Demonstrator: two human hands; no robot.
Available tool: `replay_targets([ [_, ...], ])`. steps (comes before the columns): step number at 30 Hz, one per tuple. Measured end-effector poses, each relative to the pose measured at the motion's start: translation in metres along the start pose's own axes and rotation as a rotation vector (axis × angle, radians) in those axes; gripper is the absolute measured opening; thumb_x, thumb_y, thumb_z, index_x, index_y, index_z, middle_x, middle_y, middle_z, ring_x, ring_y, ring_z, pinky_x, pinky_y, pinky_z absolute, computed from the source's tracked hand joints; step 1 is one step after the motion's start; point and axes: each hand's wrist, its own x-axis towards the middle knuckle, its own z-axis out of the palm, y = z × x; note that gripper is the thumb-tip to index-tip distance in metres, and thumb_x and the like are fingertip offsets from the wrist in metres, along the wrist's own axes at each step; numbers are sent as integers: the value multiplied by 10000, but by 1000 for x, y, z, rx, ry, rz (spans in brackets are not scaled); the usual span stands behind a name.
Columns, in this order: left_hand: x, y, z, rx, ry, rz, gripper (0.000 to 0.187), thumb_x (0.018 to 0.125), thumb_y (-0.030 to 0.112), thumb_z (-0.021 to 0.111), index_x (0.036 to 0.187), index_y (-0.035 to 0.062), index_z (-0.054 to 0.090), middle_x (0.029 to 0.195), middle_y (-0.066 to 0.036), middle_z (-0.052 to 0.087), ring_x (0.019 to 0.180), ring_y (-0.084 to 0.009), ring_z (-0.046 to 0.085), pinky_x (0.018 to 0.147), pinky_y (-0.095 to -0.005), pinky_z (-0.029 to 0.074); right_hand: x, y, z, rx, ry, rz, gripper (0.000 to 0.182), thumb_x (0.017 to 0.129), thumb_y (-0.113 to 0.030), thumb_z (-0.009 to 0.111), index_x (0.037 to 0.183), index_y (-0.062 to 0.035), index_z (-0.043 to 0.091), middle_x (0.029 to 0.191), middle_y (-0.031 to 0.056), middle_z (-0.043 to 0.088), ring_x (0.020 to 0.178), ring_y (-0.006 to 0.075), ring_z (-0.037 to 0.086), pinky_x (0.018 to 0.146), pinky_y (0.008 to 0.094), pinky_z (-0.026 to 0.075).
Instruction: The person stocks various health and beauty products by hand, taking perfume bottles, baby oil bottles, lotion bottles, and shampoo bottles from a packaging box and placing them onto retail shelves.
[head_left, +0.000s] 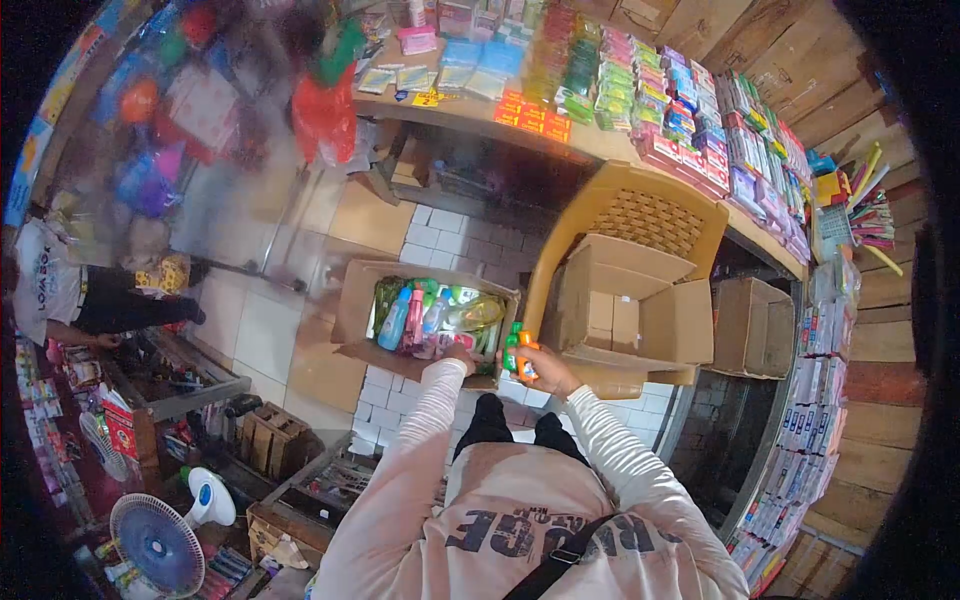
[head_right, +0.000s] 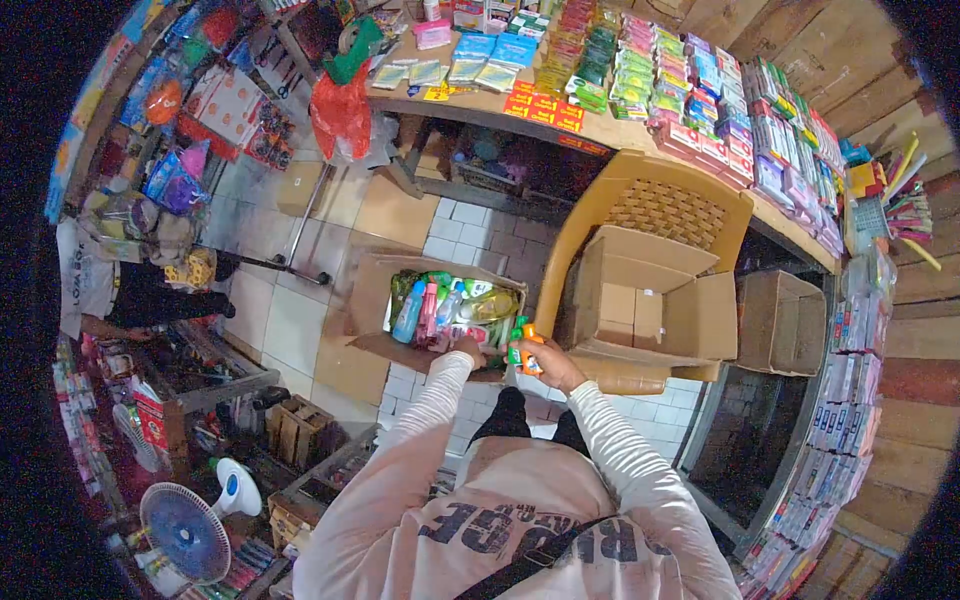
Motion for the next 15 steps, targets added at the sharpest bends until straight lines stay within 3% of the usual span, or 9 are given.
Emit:
replay_targets([
  [3,-24,9,-21,65,-74,96,573,735,352,706,1166,-17,634,1259,-230,603,1212,-355,563,1047,-407,435,5,5,0,22,-16,-9,313,904,-262,667,1155,-85,607,1078,40,679,971,170,664,770,311,540],
  [7,11,-1,8,392,-95,262,576,765,435,752,1200,77,635,1256,-198,612,1135,-331,610,999,-396,478,9,10,-4,40,-20,-2,301,902,-246,674,1148,-86,605,1062,52,677,963,176,666,798,329,554],
  [10,-13,-14,-12,17,149,242,491,779,429,743,1157,124,668,1237,-211,610,1097,-364,607,986,-420,471,-1,3,-1,39,33,15,289,907,-236,672,1149,-94,602,1061,62,675,965,178,663,803,336,559],
  [11,-8,-31,-10,-185,343,413,381,782,350,775,1035,73,711,1063,-170,682,943,-289,659,869,-387,516,-6,0,2,40,56,22,286,908,-234,670,1150,-97,602,1062,64,675,966,178,661,803,337,559],
  [14,10,-57,-32,-854,202,398,258,790,240,793,941,39,732,902,-83,711,815,-165,648,755,-316,521,-15,-5,6,84,65,-19,285,897,-248,690,1110,-71,622,1007,72,686,928,188,676,736,315,557],
  [15,13,-62,-43,-967,302,444,213,790,187,792,922,30,733,858,-50,703,785,-130,627,729,-286,514,-13,-4,4,91,63,-20,280,901,-248,684,1111,-74,621,1009,70,686,926,186,676,737,313,557],
])
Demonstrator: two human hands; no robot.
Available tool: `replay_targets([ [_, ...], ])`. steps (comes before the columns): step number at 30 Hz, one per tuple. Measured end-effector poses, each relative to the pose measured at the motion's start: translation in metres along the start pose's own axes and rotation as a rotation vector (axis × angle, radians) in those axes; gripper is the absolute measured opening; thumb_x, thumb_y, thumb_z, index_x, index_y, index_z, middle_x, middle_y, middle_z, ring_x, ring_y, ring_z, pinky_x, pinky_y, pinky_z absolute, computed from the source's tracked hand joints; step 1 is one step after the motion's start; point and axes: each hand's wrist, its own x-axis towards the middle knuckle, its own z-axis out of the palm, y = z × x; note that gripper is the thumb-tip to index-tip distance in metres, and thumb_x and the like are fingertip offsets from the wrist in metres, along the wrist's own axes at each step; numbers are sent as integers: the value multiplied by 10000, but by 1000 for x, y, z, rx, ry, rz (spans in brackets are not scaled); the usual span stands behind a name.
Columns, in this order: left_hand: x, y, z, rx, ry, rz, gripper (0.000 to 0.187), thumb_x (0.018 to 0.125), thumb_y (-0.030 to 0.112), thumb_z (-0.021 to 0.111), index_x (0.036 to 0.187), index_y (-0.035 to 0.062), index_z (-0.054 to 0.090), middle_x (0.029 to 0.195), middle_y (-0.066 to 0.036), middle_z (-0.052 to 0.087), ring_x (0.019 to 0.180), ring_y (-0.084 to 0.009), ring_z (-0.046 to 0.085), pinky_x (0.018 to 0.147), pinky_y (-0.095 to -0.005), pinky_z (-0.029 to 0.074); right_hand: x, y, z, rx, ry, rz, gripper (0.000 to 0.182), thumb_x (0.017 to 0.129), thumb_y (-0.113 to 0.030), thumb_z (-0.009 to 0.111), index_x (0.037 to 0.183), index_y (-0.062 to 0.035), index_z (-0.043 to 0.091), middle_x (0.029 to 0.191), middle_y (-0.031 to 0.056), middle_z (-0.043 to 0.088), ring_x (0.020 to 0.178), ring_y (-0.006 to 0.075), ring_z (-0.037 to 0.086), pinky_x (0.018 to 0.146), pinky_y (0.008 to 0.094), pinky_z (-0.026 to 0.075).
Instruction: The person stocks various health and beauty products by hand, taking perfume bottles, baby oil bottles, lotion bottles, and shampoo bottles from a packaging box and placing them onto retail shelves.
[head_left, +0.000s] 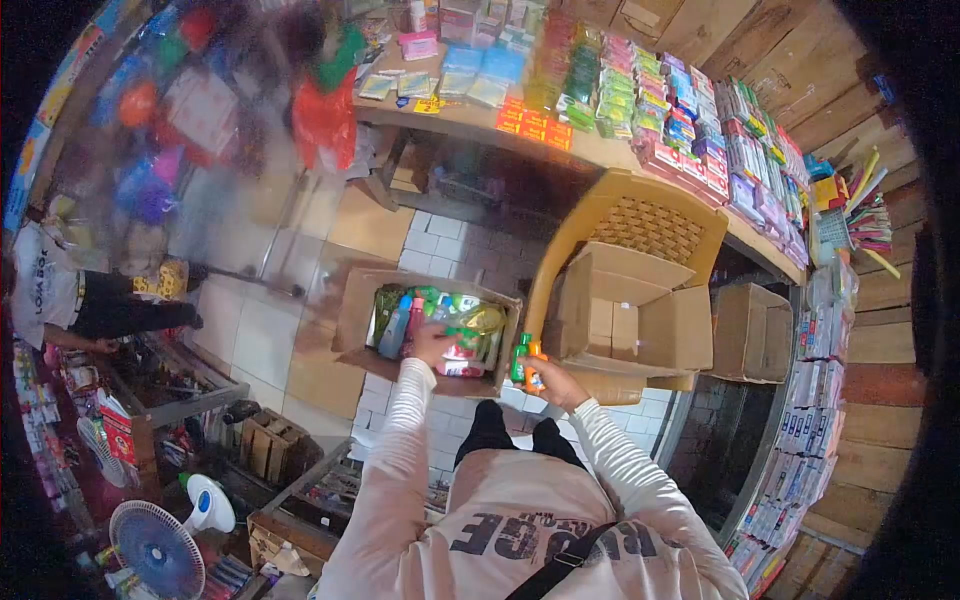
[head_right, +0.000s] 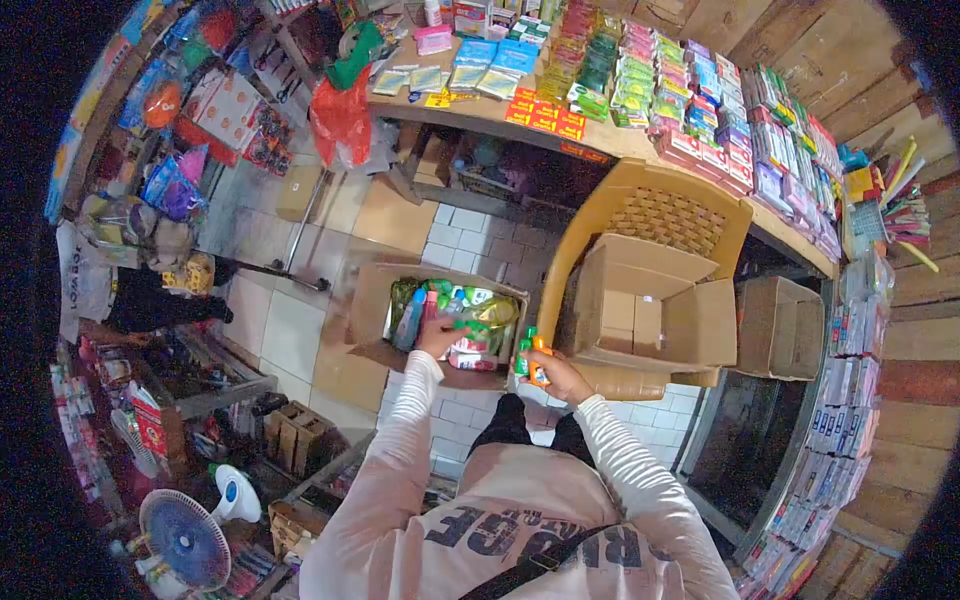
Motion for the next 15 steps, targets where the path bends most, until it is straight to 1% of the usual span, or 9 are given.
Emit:
replay_targets([
  [1,1,16,-7,-103,90,74,170,791,135,792,904,22,734,814,-18,696,755,-94,606,703,-256,507,3,4,-3,7,0,1,275,906,-248,679,1113,-77,621,1010,67,686,925,184,675,738,310,557],
  [2,6,32,-16,-7,149,63,152,806,101,769,939,35,739,861,-33,706,779,-103,621,717,-255,510,5,8,-7,16,1,6,269,911,-248,673,1114,-80,620,1012,65,686,923,182,674,740,308,557],
  [3,14,35,-20,-233,166,-8,188,794,64,760,978,59,724,896,-42,696,800,-107,626,724,-272,515,8,11,-12,20,-27,14,277,913,-248,670,1132,-89,610,1035,59,681,945,175,665,755,319,557],
  [5,28,38,-22,-601,241,-50,211,845,105,688,1053,71,675,958,-73,677,799,-161,641,738,-322,534,14,18,-21,29,-90,33,297,916,-247,664,1167,-107,590,1082,47,669,988,162,647,786,340,557],
  [8,63,18,-27,-914,311,-246,248,912,244,588,1081,74,653,925,-49,653,735,-174,644,656,-365,545,12,19,-17,44,-105,21,296,922,-250,658,1170,-103,592,1092,50,668,983,168,646,789,353,560],
  [11,89,-10,-24,-825,514,-409,261,928,294,495,1010,94,643,956,-65,642,716,-207,636,584,-384,539,-6,7,6,51,-10,0,263,920,-227,666,1114,-62,603,1019,82,683,937,198,678,758,324,567],
  [12,112,-40,-24,-865,563,-466,250,939,331,497,945,122,634,882,-81,633,664,-218,610,522,-408,520,-5,8,4,48,-5,5,274,922,-224,663,1126,-53,594,1016,81,683,921,202,681,778,332,568],
  [15,135,-63,-12,-953,477,-495,294,961,375,489,948,118,631,817,-76,616,611,-236,574,508,-425,503,-8,12,1,87,-21,-22,276,923,-216,660,1127,-43,590,1020,83,683,911,204,684,773,338,573],
])
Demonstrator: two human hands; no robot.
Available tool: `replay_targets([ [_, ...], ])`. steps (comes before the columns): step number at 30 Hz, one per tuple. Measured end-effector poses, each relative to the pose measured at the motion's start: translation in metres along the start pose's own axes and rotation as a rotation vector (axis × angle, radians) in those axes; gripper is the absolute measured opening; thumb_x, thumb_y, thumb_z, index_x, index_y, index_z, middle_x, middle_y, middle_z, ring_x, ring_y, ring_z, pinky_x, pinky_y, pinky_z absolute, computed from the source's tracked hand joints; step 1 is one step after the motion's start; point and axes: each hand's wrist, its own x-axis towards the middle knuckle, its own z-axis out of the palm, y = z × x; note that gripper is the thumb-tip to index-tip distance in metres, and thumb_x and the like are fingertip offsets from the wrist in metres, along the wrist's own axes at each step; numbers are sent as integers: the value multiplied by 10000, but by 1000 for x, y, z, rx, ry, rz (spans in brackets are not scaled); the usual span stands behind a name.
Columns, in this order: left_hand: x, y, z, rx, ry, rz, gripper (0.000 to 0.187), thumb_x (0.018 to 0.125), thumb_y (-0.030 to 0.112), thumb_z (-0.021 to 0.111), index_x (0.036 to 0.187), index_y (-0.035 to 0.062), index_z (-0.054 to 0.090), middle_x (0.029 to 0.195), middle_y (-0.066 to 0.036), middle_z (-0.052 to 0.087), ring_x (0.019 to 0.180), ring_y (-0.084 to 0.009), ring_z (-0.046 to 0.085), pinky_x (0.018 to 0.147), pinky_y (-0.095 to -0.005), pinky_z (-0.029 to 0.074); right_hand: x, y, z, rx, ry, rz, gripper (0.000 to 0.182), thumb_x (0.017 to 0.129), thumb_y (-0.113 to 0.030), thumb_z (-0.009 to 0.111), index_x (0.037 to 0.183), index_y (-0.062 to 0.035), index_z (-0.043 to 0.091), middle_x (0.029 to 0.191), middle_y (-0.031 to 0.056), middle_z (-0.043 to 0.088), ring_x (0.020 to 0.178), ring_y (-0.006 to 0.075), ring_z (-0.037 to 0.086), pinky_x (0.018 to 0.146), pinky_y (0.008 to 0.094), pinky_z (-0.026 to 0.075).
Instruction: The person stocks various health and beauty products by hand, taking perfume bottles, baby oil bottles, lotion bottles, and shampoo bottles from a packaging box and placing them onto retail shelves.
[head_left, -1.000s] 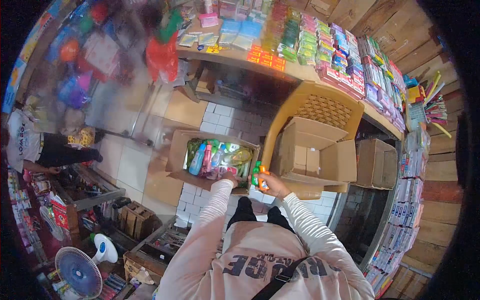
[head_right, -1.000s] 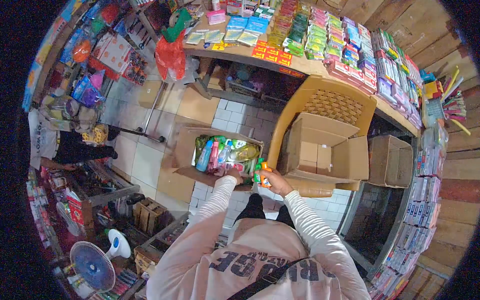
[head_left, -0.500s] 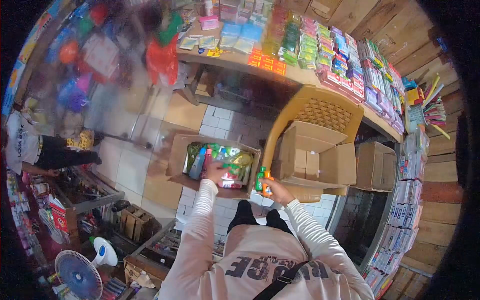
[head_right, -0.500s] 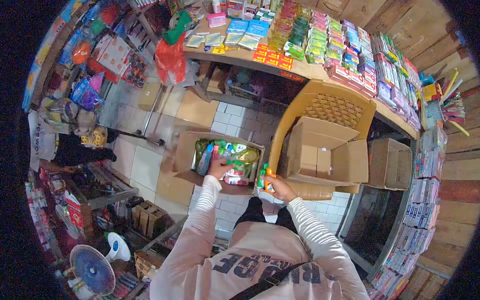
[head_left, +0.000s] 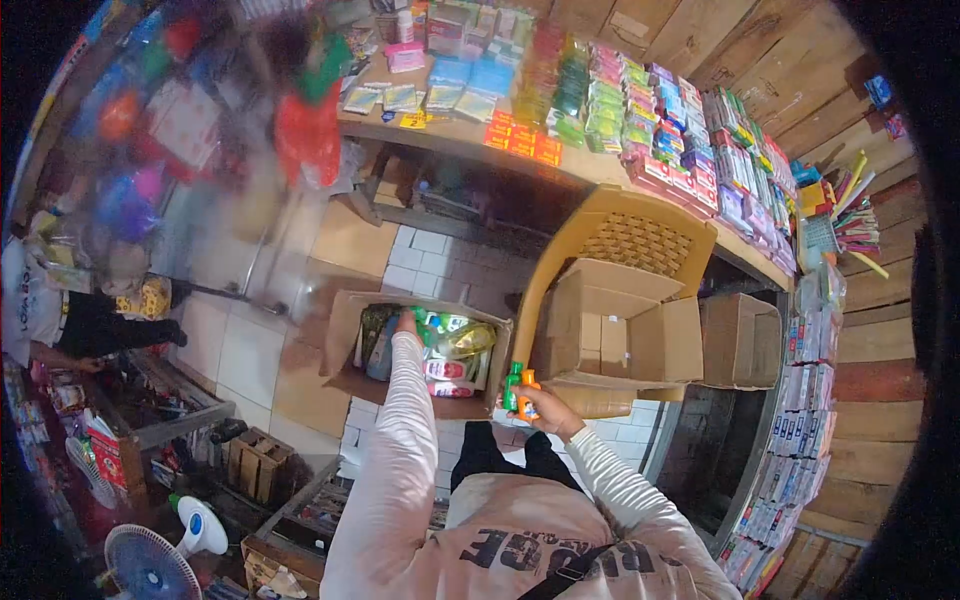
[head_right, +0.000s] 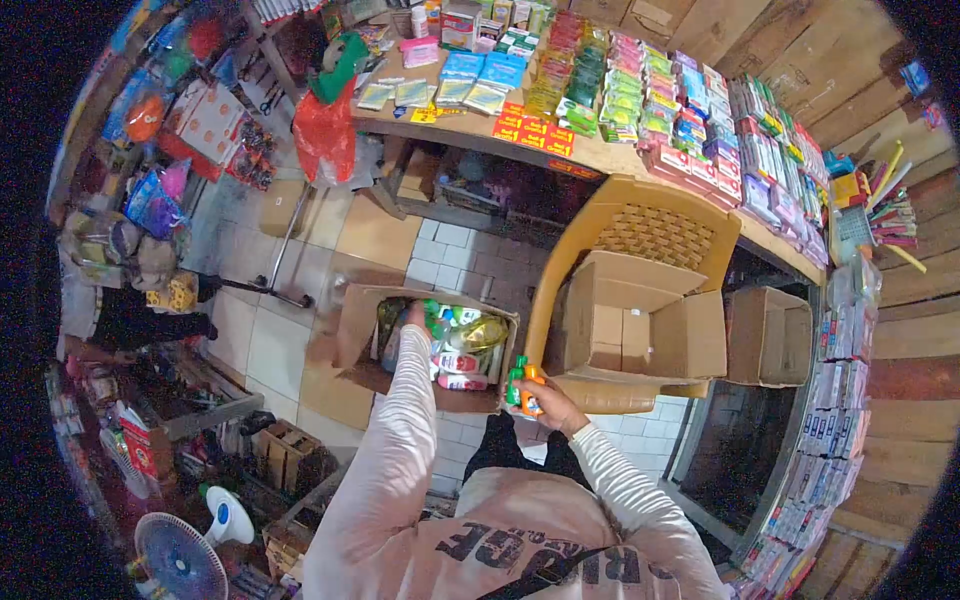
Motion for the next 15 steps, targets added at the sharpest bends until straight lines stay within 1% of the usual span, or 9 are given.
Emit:
replay_targets([
  [1,10,1,1,-63,-74,-87,345,979,420,480,921,112,625,761,-57,595,575,-240,547,499,-429,484,-2,1,-2,-16,46,1,277,921,-207,661,1136,-49,588,1020,82,680,916,201,684,759,340,579],
  [2,17,-4,2,-72,-45,-75,304,972,395,489,894,123,600,749,-46,565,579,-219,517,473,-389,450,-3,1,-4,-17,47,16,278,922,-207,660,1140,-52,587,1020,81,679,917,200,684,756,340,580],
  [4,1,-1,17,-89,12,-50,239,960,346,506,840,144,549,724,-23,507,588,-176,457,421,-308,382,-7,-1,-5,-20,49,44,281,923,-208,659,1149,-58,586,1022,80,678,919,198,684,751,339,581],
  [5,-2,2,19,-116,-7,-103,243,949,348,542,815,145,555,697,-10,503,550,-157,439,425,-287,374,-7,-1,-5,-17,50,51,287,923,-213,659,1154,-60,585,1023,80,677,917,198,684,749,340,582],
  [8,2,6,12,-118,-123,-195,227,928,338,588,804,152,551,690,-1,508,512,-145,416,425,-282,375,-6,-1,-11,-32,40,61,310,924,-241,657,1177,-77,585,1040,70,673,939,195,678,763,344,572],
  [10,-5,2,3,-52,-187,-175,207,888,335,643,815,158,565,696,-9,523,505,-142,422,442,-282,394,0,0,-13,-74,15,64,335,927,-275,651,1206,-101,589,1066,50,666,992,188,665,800,349,549],
  [12,-16,4,-10,15,-249,-148,207,848,332,698,826,164,579,703,-16,538,497,-140,427,459,-282,414,1,-2,-5,-34,7,46,311,918,-256,665,1162,-77,595,1035,67,675,925,184,675,776,325,561],
  [13,-39,2,-6,-67,-190,-66,216,833,322,708,857,144,588,706,-19,542,521,-138,457,492,-293,439,1,-6,1,-14,3,35,300,913,-247,672,1140,-65,598,1020,75,680,892,182,681,764,313,567],
  [15,-97,16,0,-43,-228,-147,211,837,296,700,904,126,595,726,-18,551,546,-137,479,508,-295,449,9,-9,2,-49,-37,48,290,926,-247,654,1149,-71,596,1043,66,671,936,182,669,799,332,555],
])
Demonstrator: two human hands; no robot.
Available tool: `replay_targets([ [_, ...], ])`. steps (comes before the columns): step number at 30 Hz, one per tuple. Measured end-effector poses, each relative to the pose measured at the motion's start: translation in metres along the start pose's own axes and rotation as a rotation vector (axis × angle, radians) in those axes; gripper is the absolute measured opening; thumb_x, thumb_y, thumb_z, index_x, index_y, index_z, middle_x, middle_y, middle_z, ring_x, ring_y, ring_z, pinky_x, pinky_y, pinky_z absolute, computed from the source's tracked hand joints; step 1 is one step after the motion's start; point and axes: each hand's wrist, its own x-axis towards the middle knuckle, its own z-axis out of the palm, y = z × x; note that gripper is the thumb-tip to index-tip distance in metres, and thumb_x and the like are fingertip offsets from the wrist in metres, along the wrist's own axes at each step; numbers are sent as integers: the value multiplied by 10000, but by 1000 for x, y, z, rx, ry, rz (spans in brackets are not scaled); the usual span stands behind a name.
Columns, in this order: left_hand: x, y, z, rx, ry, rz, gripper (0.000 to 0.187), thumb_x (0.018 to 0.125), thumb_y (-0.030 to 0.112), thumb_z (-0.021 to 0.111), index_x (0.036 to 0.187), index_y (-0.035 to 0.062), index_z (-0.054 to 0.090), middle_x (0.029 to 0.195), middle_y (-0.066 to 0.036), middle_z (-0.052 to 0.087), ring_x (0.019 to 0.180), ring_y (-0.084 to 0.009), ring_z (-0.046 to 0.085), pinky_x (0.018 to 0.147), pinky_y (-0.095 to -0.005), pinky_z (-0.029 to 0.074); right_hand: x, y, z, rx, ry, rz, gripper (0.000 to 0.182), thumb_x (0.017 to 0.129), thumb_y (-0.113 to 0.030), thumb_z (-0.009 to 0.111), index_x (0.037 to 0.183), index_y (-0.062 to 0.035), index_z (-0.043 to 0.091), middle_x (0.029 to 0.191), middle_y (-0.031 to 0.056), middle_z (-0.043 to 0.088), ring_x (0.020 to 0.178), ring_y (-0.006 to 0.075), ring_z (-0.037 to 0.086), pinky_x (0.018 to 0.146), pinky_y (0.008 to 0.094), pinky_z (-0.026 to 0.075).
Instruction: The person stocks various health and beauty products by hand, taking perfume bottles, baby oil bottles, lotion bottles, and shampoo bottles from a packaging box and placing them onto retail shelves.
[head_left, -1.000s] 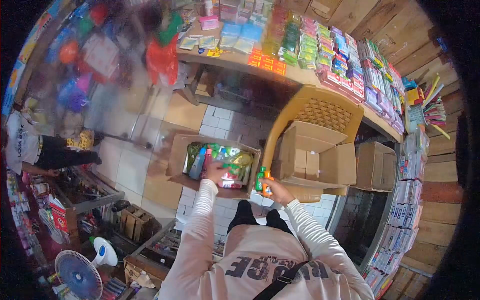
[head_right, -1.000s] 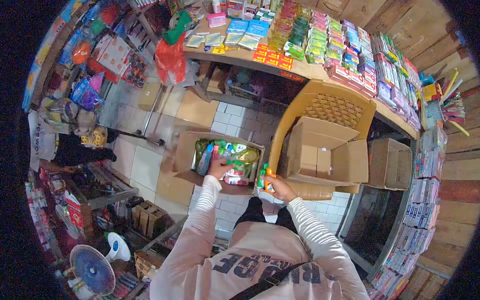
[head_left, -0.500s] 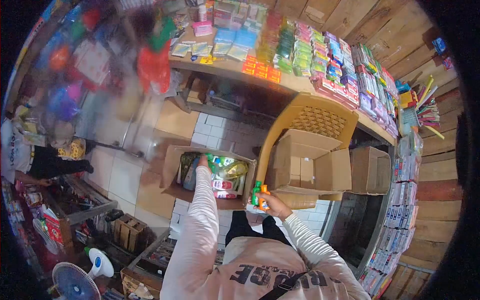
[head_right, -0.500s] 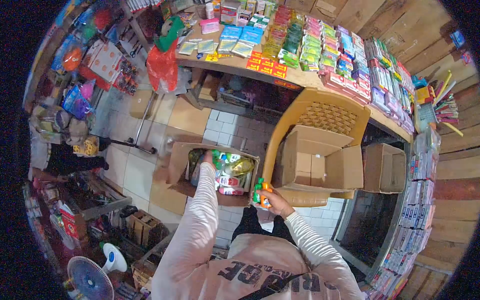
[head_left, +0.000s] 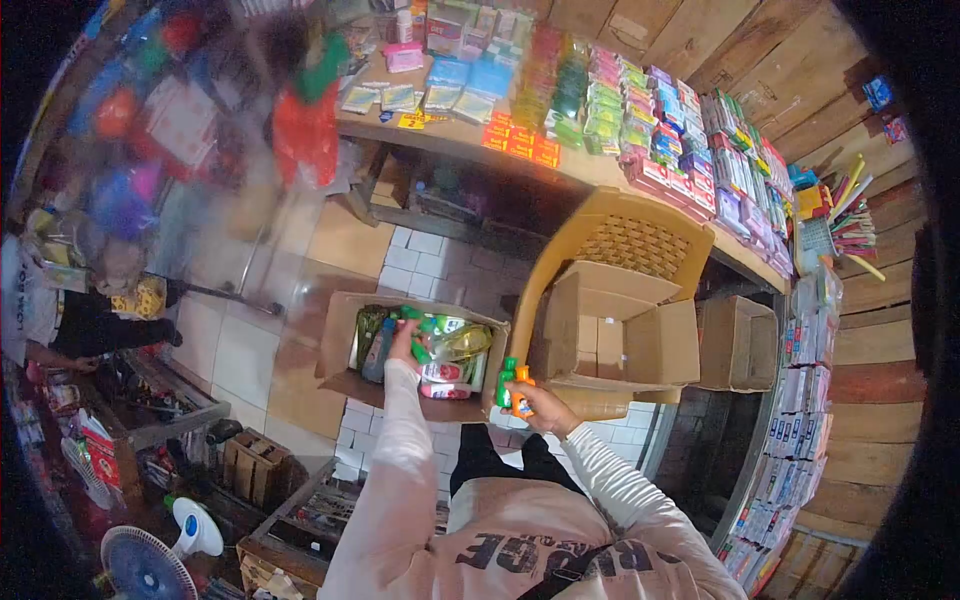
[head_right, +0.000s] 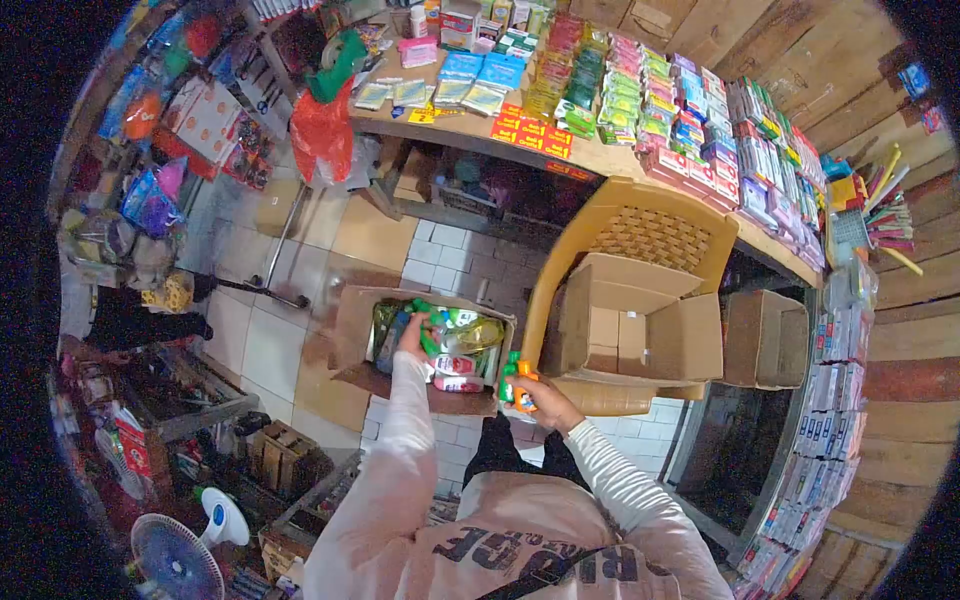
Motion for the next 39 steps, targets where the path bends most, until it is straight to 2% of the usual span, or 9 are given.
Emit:
replay_targets([
  [5,-85,-10,9,-84,-459,-9,352,835,251,585,1129,59,607,870,-69,626,676,-206,562,550,-365,474,11,-14,19,13,-16,-50,290,926,-229,658,1159,-73,586,1039,78,672,920,174,673,741,317,563],
  [9,-132,-20,32,-100,-611,6,443,787,338,524,1099,36,614,954,-115,657,822,-265,613,591,-375,472,11,-29,32,-191,68,-63,359,896,-263,698,1178,-79,575,984,33,661,852,103,653,685,272,546],
  [13,-145,-40,52,-181,-426,108,456,766,386,528,1043,34,614,939,-120,653,811,-269,612,628,-394,502,-10,-50,69,-240,17,-90,333,887,-263,702,1123,-55,594,931,15,644,773,112,640,682,280,551],
  [17,-183,-37,88,-227,-561,229,425,773,370,542,1059,60,591,921,-109,635,834,-261,612,704,-432,552,-11,-52,66,-471,98,-187,307,896,-225,671,1123,-24,623,919,32,655,775,115,638,650,299,576],
  [20,-216,-35,109,-251,-543,188,431,761,363,558,1056,50,586,927,-114,624,839,-263,608,740,-408,548,-31,-61,71,-472,119,-288,226,880,-217,680,936,1,668,852,55,659,711,131,638,590,296,591],
  [26,-213,-60,104,-355,-721,23,453,744,396,580,1102,119,586,985,-125,606,1010,-339,544,946,-567,419,-79,-88,60,-698,134,-437,297,938,-281,611,1027,0,641,900,32,652,749,110,619,553,288,525],
  [30,-270,-79,128,-372,-777,207,473,746,423,588,1088,96,590,1084,-140,604,1150,-414,481,996,-634,343,-92,-101,38,-465,2,-376,410,982,-430,542,1015,-31,632,900,44,660,742,132,613,648,299,516],
  [36,-337,-156,148,-399,-748,406,472,747,425,593,987,18,608,1283,-210,561,1307,-483,396,1070,-654,281,-130,-106,12,-590,-138,-438,570,976,-582,469,910,-40,636,815,36,636,707,120,600,657,277,492],
  [39,-368,-214,154,-555,-817,460,560,768,398,586,1257,125,581,1432,-266,424,1336,-500,368,1085,-688,260,-166,-105,-1,-733,-257,-485,573,982,-588,448,889,-49,619,812,31,620,715,118,592,660,275,488],
])
